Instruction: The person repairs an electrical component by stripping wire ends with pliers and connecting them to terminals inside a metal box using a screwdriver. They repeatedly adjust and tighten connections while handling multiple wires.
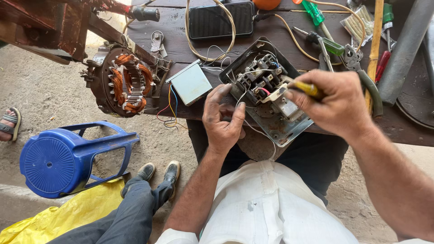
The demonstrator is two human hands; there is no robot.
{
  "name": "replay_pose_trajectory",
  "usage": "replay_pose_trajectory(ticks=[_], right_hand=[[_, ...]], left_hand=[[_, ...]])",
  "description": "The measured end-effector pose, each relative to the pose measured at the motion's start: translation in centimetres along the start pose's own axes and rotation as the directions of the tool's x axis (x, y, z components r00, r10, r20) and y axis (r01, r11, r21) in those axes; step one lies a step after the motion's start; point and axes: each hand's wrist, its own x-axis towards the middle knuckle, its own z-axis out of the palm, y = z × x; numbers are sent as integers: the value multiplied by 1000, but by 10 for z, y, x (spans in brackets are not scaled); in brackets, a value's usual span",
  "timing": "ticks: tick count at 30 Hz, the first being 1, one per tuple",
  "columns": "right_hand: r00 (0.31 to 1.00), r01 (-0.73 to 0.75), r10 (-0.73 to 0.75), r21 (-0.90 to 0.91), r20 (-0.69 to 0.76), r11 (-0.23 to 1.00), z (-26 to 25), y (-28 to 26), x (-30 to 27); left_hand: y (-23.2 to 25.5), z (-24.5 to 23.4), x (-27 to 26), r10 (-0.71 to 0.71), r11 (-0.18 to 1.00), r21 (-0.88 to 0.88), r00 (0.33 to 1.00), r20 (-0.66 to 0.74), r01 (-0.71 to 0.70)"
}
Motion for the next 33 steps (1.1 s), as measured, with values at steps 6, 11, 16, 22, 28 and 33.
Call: replay_pose_trajectory(ticks=[6, 11, 16, 22, 28, 33], right_hand=[[991, 23, -10, 102, -130, 995, 24, -16, -45], [994, 111, -112, -76, -10, 991, 54, -52, -77], [998, -56, 62, -273, 12, 960, 71, -66, -88], [997, -77, 71, -202, -36, 976, 57, -59, -88], [989, -39, 6, -219, -149, 975, 37, -57, -73], [969, 33, -88, -233, -231, 972, 35, -55, -66]], left_hand=[[5, -7, -13, -323, 913, -261, 947, 5, 313], [10, -7, -15, -447, 828, -360, 893, 40, 431], [25, -4, -7, -508, 794, -335, 856, 95, 508], [46, -12, 22, -254, 925, 319, 961, 106, 209], [54, -13, 58, -10, 773, 607, 953, 302, -185], [54, -9, 63, -60, 657, 706, 915, 398, -264]])
